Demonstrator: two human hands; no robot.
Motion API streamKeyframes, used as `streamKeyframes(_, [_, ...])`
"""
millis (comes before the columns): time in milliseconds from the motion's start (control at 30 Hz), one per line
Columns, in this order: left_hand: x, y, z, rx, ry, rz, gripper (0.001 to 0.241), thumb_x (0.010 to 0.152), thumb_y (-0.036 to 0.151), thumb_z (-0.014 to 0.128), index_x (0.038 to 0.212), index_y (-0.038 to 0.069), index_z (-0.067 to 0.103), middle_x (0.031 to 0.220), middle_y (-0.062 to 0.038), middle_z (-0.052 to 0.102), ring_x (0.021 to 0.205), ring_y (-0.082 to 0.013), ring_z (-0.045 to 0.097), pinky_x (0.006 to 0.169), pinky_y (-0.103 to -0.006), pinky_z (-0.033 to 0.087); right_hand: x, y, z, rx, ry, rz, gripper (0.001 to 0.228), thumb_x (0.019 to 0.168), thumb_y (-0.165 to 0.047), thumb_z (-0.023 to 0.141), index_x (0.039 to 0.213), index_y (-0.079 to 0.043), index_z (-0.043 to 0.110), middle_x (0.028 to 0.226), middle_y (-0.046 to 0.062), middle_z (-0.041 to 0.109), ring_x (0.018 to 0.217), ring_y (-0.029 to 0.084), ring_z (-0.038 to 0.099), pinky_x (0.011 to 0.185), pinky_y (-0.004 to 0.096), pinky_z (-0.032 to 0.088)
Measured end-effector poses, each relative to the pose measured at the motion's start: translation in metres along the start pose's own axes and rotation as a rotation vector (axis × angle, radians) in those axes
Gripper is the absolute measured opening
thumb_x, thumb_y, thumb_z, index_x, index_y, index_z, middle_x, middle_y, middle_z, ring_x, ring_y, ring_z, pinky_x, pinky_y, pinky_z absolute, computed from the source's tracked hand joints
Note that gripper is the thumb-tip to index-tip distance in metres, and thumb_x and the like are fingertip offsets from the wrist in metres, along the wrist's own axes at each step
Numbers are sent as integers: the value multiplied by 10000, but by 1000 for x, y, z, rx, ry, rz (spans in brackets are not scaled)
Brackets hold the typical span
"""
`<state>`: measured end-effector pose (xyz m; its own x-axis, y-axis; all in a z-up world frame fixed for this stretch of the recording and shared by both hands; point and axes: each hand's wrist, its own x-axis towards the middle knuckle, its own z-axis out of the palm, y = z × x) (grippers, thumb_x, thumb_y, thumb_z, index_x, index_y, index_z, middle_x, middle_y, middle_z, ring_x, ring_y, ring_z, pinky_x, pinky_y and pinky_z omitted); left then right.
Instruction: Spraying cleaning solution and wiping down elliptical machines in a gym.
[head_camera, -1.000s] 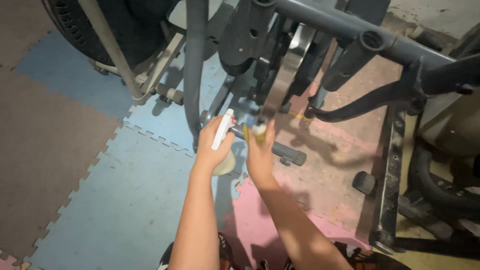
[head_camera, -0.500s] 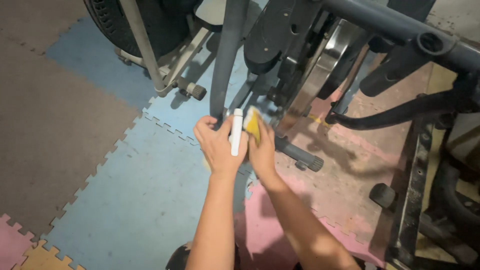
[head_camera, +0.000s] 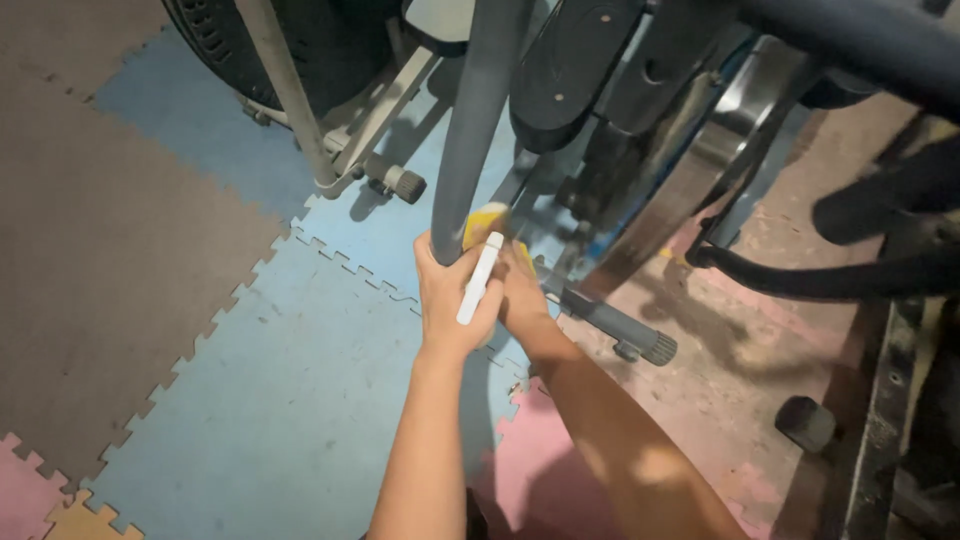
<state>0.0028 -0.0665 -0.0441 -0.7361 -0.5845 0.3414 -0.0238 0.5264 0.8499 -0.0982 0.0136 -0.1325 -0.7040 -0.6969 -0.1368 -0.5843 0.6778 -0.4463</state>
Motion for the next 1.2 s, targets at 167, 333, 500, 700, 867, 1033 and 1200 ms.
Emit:
streamKeyframes(167, [4,-10,5,35,-3,37,362,692,106,687,1042,110,781,1267,-250,498,1242,-423,467,1062,-460,444,71,53,33,-14,355,15,841,811,-184,664,1583,-162,332,1648,191,283,1465,465,303,1194,455,343])
streamKeyframes(333, [7,-13,7,20,-13,77,391,672,85,667,1045,120,776,1243,-246,520,1239,-426,458,1066,-464,437,138,100,53,-272,422,85,818,843,-38,674,1590,-172,370,1654,181,282,1505,512,276,1195,494,313])
streamKeyframes(500, [10,-17,11,-4,-12,96,402,678,78,632,1053,126,767,1218,-202,601,1213,-406,464,1073,-459,445,154,90,40,-61,336,136,839,741,-24,647,1526,-135,372,1625,247,186,1451,530,187,1188,454,222])
streamKeyframes(700, [8,-22,14,19,-23,91,380,686,100,623,1030,131,782,1163,-143,672,1223,-399,458,1099,-465,435,129,100,93,-263,590,-240,548,945,-93,617,1481,-146,510,1629,261,299,1489,473,298,1251,475,265])
streamKeyframes(867, [6,-7,1,-51,-76,115,370,701,137,668,1057,112,764,1208,-208,607,1239,-411,422,1093,-465,399,18,23,42,512,295,-170,590,947,-160,594,1503,-89,410,1459,200,489,1348,363,482,1169,405,352])
streamKeyframes(1033, [-4,4,-6,-34,-174,107,402,744,123,648,1122,136,785,1327,-159,658,1345,-412,386,1176,-459,375,-45,44,25,824,27,-79,454,976,-120,547,1427,-73,527,1482,148,541,1348,272,541,1115,361,430])
streamKeyframes(1200, [-15,30,2,32,25,45,431,817,191,687,1229,64,672,1579,-456,102,1364,-569,390,1102,-510,399,-124,122,21,737,-117,131,603,816,16,548,1416,-48,550,1301,142,653,1191,257,611,1031,346,452])
